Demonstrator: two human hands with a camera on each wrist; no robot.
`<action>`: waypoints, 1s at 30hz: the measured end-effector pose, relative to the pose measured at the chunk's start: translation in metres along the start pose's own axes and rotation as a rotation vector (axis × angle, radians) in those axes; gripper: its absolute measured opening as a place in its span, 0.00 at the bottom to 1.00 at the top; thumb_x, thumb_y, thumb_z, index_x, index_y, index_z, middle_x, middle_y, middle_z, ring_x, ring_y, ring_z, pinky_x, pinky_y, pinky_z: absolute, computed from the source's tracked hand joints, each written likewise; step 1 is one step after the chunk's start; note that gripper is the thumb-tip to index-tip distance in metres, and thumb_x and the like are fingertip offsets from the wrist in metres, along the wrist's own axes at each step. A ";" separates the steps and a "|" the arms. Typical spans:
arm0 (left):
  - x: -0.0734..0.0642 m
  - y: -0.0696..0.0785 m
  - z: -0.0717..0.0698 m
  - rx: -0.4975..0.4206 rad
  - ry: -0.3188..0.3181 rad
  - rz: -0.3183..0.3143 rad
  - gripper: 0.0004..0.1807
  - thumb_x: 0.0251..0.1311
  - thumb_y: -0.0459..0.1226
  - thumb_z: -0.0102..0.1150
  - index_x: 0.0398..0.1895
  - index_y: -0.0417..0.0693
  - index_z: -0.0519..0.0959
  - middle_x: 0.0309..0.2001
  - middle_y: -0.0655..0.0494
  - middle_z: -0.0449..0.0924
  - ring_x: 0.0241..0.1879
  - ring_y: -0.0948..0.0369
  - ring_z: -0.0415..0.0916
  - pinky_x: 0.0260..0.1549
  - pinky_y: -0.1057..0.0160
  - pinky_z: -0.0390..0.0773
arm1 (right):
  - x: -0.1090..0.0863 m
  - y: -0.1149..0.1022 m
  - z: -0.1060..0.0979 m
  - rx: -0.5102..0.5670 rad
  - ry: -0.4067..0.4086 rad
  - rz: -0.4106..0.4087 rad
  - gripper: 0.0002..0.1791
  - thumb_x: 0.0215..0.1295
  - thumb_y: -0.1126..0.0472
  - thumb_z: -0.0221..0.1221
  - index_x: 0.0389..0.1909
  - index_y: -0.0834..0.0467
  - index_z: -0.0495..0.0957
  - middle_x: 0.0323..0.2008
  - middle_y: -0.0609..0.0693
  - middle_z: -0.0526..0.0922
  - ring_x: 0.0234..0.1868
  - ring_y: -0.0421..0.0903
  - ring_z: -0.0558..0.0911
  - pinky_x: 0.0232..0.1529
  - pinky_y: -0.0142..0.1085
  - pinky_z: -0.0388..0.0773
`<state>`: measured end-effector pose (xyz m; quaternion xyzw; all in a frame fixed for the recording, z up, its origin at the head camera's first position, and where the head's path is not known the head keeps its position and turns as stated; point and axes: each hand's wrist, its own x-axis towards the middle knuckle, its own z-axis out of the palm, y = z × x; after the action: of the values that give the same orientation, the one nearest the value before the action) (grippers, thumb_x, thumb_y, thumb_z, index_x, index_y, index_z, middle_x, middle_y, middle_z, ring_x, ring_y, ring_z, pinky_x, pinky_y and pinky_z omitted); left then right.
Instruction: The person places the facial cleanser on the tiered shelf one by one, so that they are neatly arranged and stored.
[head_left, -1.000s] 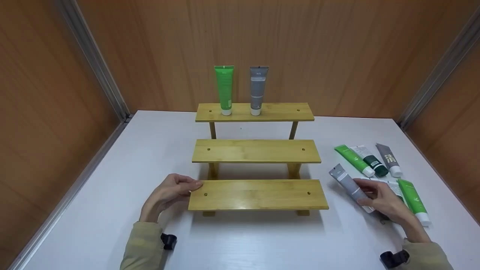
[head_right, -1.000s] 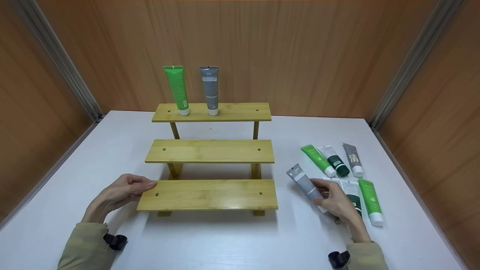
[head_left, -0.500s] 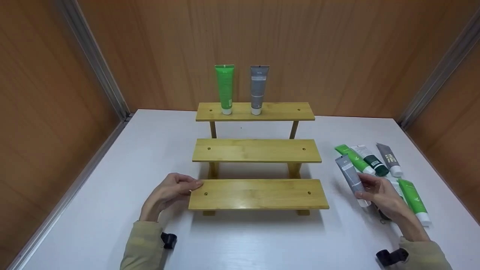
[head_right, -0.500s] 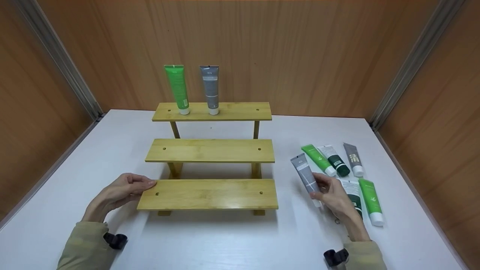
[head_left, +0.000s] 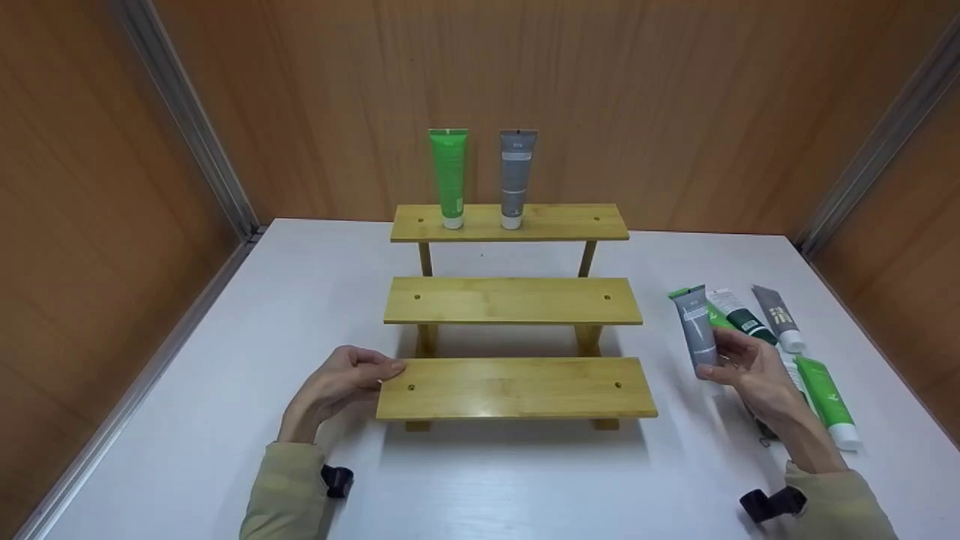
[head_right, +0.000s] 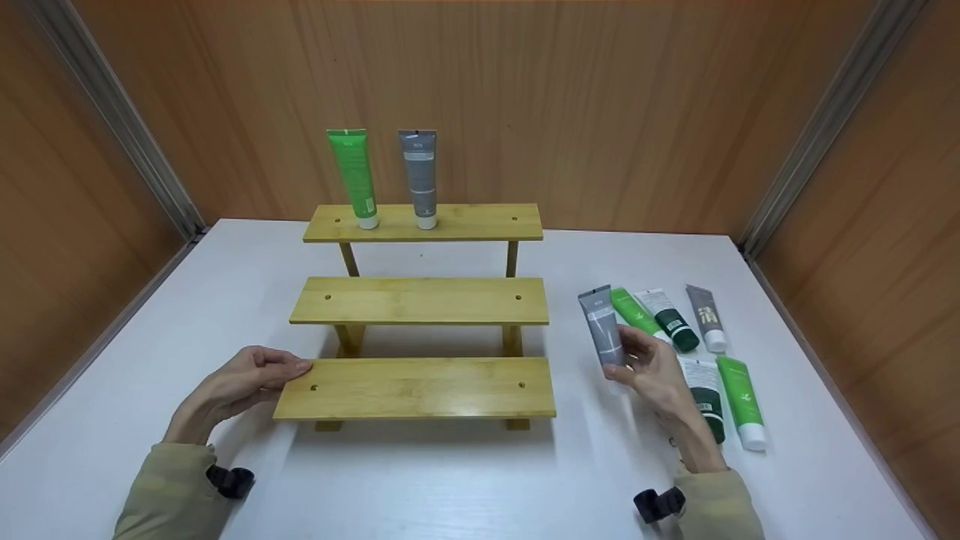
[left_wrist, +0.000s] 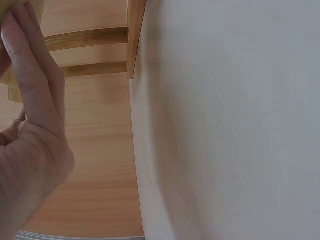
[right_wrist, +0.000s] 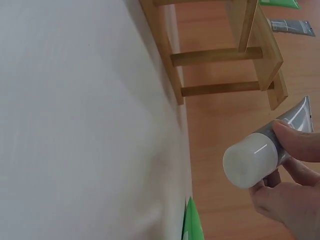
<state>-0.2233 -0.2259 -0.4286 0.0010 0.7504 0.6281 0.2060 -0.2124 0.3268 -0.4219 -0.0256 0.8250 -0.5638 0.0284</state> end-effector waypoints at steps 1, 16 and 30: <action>0.000 0.000 0.000 0.002 0.001 0.001 0.17 0.61 0.42 0.69 0.44 0.36 0.83 0.35 0.57 0.88 0.33 0.64 0.85 0.37 0.65 0.85 | 0.000 -0.002 0.001 -0.002 0.005 0.000 0.46 0.62 0.69 0.66 0.75 0.72 0.51 0.72 0.70 0.58 0.55 0.22 0.68 0.54 0.11 0.67; 0.000 0.001 0.000 -0.004 0.008 -0.005 0.17 0.60 0.42 0.70 0.43 0.36 0.83 0.35 0.56 0.89 0.34 0.63 0.86 0.37 0.65 0.85 | 0.010 -0.026 0.014 0.152 0.101 -0.126 0.41 0.57 0.75 0.68 0.70 0.74 0.59 0.49 0.30 0.76 0.52 0.28 0.76 0.55 0.14 0.71; 0.001 0.000 -0.001 0.008 0.003 0.001 0.20 0.61 0.42 0.69 0.46 0.34 0.83 0.35 0.55 0.89 0.34 0.62 0.86 0.36 0.65 0.85 | 0.021 -0.061 0.027 0.197 0.124 -0.204 0.35 0.54 0.74 0.70 0.65 0.65 0.70 0.51 0.38 0.79 0.52 0.37 0.77 0.56 0.19 0.74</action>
<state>-0.2242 -0.2265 -0.4292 0.0012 0.7530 0.6253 0.2046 -0.2311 0.2778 -0.3749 -0.0717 0.7589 -0.6426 -0.0776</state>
